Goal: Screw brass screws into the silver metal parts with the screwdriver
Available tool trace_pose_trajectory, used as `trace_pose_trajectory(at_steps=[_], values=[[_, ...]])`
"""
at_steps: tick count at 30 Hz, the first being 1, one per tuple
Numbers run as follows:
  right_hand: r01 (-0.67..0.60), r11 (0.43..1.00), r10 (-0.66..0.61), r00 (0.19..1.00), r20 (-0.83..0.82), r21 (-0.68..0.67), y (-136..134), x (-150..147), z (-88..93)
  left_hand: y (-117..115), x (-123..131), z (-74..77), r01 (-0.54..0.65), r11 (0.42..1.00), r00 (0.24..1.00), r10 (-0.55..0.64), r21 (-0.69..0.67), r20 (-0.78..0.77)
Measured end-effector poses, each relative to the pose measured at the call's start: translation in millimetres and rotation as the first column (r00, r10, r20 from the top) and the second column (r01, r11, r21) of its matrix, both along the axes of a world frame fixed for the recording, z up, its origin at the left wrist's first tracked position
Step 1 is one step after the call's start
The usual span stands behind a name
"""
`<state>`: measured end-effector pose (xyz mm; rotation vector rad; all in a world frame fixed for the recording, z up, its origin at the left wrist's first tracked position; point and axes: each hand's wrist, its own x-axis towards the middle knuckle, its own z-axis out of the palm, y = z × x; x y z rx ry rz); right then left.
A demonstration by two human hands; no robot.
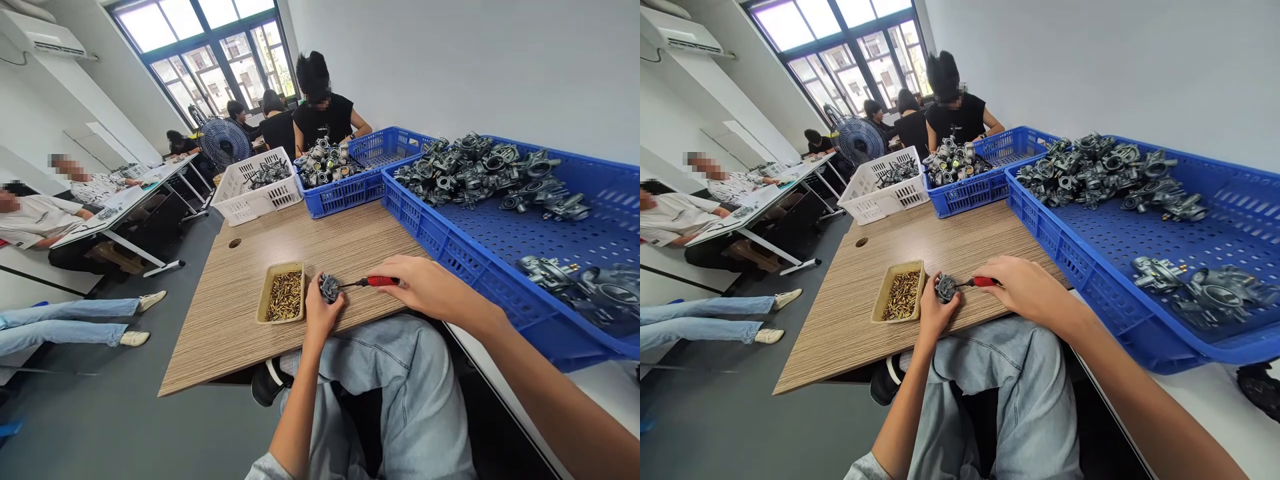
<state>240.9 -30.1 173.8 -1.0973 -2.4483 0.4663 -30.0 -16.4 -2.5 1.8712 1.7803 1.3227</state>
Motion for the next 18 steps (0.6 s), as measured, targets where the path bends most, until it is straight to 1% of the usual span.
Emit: trace_pose_trajectory(at_steps=[3, 7, 11, 13, 18], values=[[0.038, 0.999, -0.038, 0.999, -0.003, -0.022, 0.3, -1.4, -0.1, 0.1, -0.4, 0.0, -0.004, 1.000, 1.000, 0.004, -0.001, 0.001], [0.133, 0.989, -0.129, 0.990, 0.056, -0.068, 1.4, -5.8, -0.2, 0.1, -0.5, -0.4, -0.005, 1.000, 1.000, 0.005, -0.006, 0.016], [0.224, 0.974, -0.220, 0.967, 0.128, -0.021, 4.0, -8.7, -3.6, 0.5, -0.3, -0.3, -0.014, 1.000, 1.000, 0.014, -0.008, 0.028], [0.243, 0.970, -0.240, 0.959, 0.152, -0.002, 5.1, -9.1, -5.3, 0.6, 0.1, 0.2, -0.014, 1.000, 0.999, 0.015, -0.010, 0.029], [0.243, 0.970, -0.239, 0.958, 0.161, -0.004, 7.1, -5.7, -4.5, 0.1, 1.3, 2.4, -0.027, 0.999, 0.999, 0.027, -0.018, 0.023]])
